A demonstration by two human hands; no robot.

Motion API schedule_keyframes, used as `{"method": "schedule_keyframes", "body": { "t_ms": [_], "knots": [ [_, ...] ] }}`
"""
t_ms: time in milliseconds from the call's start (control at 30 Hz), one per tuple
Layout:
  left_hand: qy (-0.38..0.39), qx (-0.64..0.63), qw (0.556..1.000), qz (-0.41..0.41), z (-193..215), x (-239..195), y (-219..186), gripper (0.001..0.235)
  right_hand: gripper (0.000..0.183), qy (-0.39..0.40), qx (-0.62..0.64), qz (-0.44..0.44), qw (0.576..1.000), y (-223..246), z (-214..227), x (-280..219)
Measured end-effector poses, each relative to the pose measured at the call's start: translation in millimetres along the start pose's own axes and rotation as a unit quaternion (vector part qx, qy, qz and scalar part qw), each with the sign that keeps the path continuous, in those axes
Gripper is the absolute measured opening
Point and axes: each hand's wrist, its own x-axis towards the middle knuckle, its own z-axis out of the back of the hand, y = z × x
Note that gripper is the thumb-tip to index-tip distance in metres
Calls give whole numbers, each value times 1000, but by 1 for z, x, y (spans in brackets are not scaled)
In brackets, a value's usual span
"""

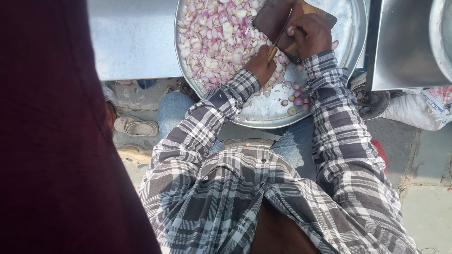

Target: The person sits on the ground and uses a knife to chop small red onions on a wooden board placed over a large metal tray. The chopped onions accumulate in the tray as the person continues to slice them one by one.

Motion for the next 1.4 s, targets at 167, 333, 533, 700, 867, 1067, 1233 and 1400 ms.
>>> {"method": "schedule_keyframes", "body": {
  "t_ms": [167,333,533,700,867,1067,1233,1400],
  "knots": [
    [46,21,999,13,21,-7,-27,35,15,-6,20,22,1000,-15,-4,-3],
    [105,47,992,45,38,-23,-42,36,15,-16,20,29,999,-22,-8,-6],
    [183,13,970,157,41,-4,-65,30,20,-20,39,29,999,-18,-3,2],
    [195,-23,971,138,39,-23,-60,31,20,-13,18,9,1000,-17,-5,-5],
    [196,-32,967,159,48,-17,-67,32,18,-25,17,29,999,-14,-2,-1],
    [176,-49,977,110,54,-13,-68,35,15,-26,21,24,999,-17,-2,7],
    [210,-42,965,154,46,-21,-63,34,19,-21,27,11,999,-22,-6,-6],
    [210,-74,964,149,48,-23,-62,34,19,-37,-5,39,999,-28,-11,-10]
  ]
}}
